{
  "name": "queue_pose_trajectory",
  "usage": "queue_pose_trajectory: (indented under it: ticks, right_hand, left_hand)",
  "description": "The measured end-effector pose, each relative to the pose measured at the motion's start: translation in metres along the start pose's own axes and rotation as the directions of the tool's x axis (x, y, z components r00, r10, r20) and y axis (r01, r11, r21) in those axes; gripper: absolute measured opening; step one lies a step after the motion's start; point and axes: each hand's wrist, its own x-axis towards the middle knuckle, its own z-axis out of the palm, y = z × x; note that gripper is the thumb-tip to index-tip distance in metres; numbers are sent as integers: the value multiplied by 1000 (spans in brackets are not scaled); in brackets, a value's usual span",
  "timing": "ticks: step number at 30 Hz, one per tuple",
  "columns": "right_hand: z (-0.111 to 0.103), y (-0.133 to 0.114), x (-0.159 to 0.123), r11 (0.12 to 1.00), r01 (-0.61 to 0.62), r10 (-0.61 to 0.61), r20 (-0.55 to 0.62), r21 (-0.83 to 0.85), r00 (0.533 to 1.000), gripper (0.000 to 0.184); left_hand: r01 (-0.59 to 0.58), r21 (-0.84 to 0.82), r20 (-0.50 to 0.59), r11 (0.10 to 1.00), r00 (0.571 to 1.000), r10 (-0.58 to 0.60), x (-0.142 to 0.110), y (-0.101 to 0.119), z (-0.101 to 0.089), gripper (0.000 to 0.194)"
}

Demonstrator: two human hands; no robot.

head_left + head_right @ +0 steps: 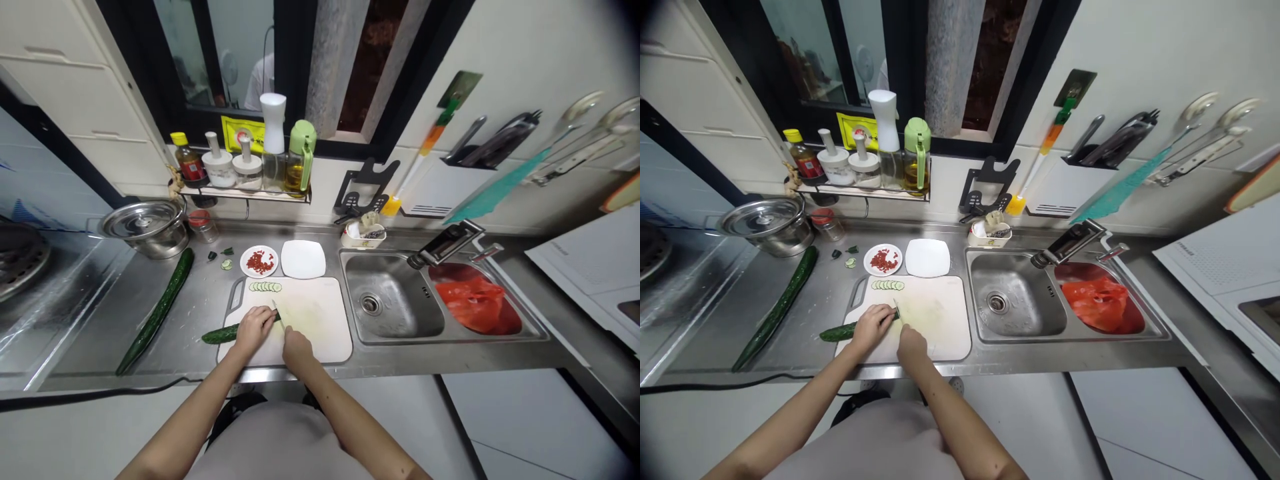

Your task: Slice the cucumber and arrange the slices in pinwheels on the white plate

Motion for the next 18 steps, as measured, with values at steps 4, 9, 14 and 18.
queue_pose_trajectory:
  ticks: [4, 9, 14, 18]
  right_hand:
    - [1, 1, 1, 1000, 3, -3, -19, -9, 1000, 31]
    - [-2, 2, 3, 1000, 22, -22, -33, -13, 999, 32]
    - [-5, 0, 1, 1000, 8, -8, -47, 1, 999, 33]
    - [-4, 0, -4, 1000, -7, 7, -45, -6, 999, 35]
  left_hand:
    - [1, -13, 2, 1000, 1000, -1, 1, 2, -2, 23]
    - [9, -27, 8, 1000, 1000, -9, 1, 2, -2, 23]
    - [17, -43, 11, 999, 1000, -16, 1, 2, -1, 23]
    - [25, -57, 14, 998, 1000, -24, 1, 3, -2, 23]
